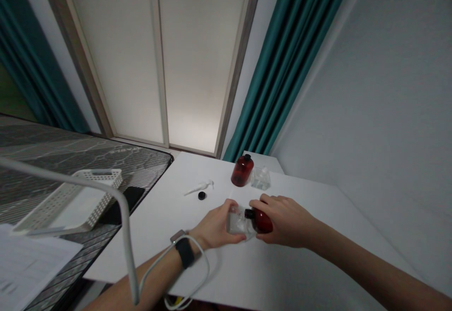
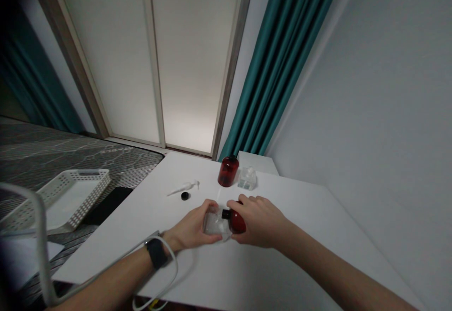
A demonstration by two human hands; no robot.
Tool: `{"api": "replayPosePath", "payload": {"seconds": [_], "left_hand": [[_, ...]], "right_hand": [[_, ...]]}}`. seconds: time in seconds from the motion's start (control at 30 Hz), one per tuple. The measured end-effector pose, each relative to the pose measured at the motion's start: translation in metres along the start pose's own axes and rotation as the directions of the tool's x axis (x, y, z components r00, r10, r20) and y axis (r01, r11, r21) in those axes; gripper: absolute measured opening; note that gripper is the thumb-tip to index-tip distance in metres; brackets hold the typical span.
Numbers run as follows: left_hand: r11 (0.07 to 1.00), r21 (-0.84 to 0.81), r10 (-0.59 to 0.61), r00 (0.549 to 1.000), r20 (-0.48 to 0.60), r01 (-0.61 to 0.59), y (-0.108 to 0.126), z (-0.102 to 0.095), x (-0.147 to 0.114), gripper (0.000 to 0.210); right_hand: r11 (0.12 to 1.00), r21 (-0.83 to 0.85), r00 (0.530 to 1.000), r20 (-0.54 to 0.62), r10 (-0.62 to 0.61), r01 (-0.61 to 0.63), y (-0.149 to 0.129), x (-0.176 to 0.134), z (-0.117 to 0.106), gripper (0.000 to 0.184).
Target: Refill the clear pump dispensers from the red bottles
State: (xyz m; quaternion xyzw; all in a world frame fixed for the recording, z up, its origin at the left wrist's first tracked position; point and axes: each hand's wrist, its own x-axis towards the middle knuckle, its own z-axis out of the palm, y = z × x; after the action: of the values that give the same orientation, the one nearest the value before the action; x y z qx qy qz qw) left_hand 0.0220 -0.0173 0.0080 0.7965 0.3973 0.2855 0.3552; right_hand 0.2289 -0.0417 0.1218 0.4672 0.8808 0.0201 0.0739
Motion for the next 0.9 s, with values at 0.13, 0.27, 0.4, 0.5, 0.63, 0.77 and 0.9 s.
{"api": "replayPosePath", "payload": {"seconds": [0.13, 0.27, 0.4, 0.5, 0.63, 0.77, 0.9], "left_hand": [[1.000, -0.010, -0.001, 1.000, -0.004, 0.001, -0.0010, 0.0006, 0.0002, 0.063], [1.000, -0.017, 0.009, 1.000, 0.000, -0.009, -0.0028, 0.0015, 0.0006, 0.065], [1.000, -0.014, 0.014, 1.000, 0.007, -0.014, -0.0021, 0.0010, 0.0006, 0.064], [1.000, -0.007, 0.005, 1.000, 0.015, -0.004, -0.0003, 0.0001, 0.0005, 0.063], [1.000, -0.016, -0.003, 1.000, 0.015, 0.003, 0.0007, -0.0005, 0.0004, 0.064], [1.000, -0.016, -0.003, 1.000, 0.022, 0.003, -0.0002, -0.0006, 0.0005, 0.063], [1.000, -0.030, 0.000, 1.000, 0.014, 0.001, -0.0012, -0.0002, 0.0004, 0.064]], "right_hand": [[1.000, 0.001, 1.000, 0.001, 0.002, -0.002, -0.0002, 0.0006, 0.0006, 0.042], [1.000, 0.001, 1.000, 0.000, 0.004, -0.004, -0.0005, 0.0012, 0.0007, 0.042], [1.000, 0.004, 1.000, 0.007, 0.007, -0.007, -0.0015, 0.0007, -0.0010, 0.040], [1.000, 0.002, 1.000, 0.011, 0.011, -0.011, -0.0017, 0.0004, -0.0014, 0.039], [1.000, 0.003, 1.000, 0.005, 0.005, -0.005, -0.0004, 0.0009, 0.0009, 0.042], [1.000, 0.001, 1.000, 0.005, 0.003, -0.003, 0.0008, 0.0015, 0.0023, 0.042], [1.000, -0.002, 1.000, 0.004, 0.000, 0.000, 0.0001, 0.0019, 0.0005, 0.040]]}}
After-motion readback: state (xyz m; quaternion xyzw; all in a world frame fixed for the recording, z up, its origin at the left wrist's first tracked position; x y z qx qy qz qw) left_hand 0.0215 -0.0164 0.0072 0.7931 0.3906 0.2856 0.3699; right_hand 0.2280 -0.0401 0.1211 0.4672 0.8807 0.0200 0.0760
